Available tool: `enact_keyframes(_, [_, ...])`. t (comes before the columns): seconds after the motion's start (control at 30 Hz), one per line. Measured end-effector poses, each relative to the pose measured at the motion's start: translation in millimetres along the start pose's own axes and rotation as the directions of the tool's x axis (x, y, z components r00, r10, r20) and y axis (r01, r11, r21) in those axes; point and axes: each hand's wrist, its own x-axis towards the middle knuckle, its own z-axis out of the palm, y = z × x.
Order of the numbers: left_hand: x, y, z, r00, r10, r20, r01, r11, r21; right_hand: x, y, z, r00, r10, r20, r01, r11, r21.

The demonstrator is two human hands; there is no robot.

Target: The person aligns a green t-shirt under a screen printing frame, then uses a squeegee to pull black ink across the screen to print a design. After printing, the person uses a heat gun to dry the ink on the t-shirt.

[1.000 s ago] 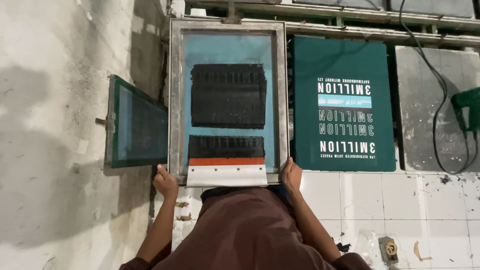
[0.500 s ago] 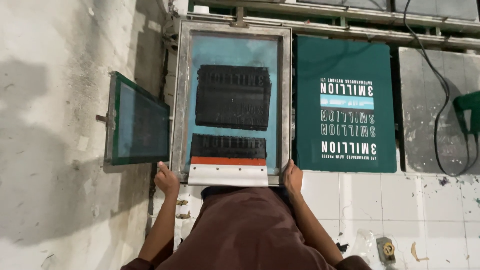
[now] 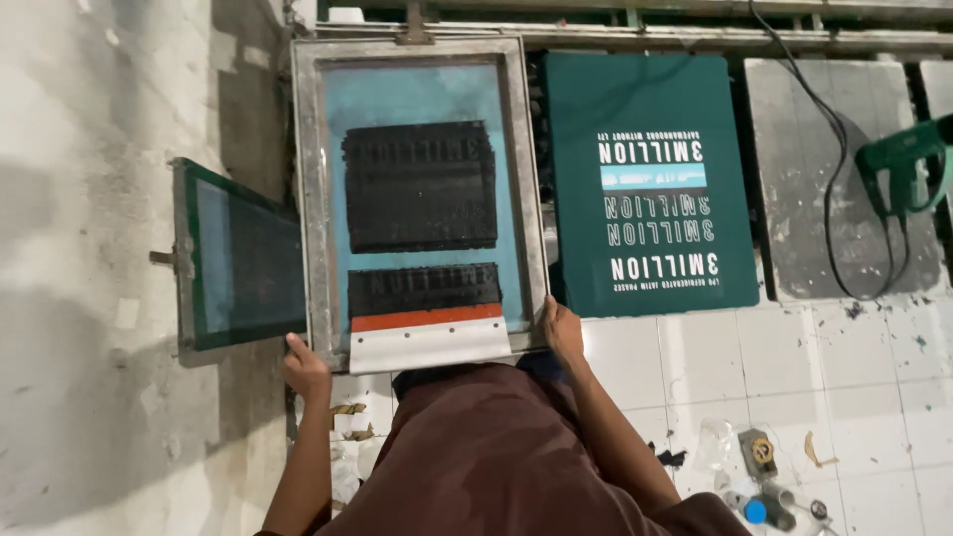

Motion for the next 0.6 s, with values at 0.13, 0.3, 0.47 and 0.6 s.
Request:
enact_keyframes(0.13, [-2.9, 0.4, -12.6, 0.98, -0.16, 0.119, 0.166, 0.985, -0.043, 8.0, 8.1, 0.8, 0.999, 0.03, 0.04, -0.031, 0.999, 0.033])
enact_keyframes(0.3, [24.1, -28.3, 2.5, 0.988, -0.094, 0.121, 0.077, 0.987, 0.139, 2.5, 9.8, -17.1, 0.98, 0.089, 0.176, -0.067, 0.99, -0.128])
enact_keyframes(0.47, [0.4, 99.7, 14.1, 0.732, 0.679, -0.042, -0.667, 0.729, 0.153, -29.9, -7.9, -67.9, 0.969, 0.03, 0.247, 0.022, 0.979, -0.204])
enact_keyframes(0.6, [-50.7, 196.1, 78.6, 0.594, 0.804, 0.031, -0.797, 0.593, -0.118, -38.8, -7.6, -111.8, 0.962, -0.115, 0.248, 0.162, 0.971, -0.178])
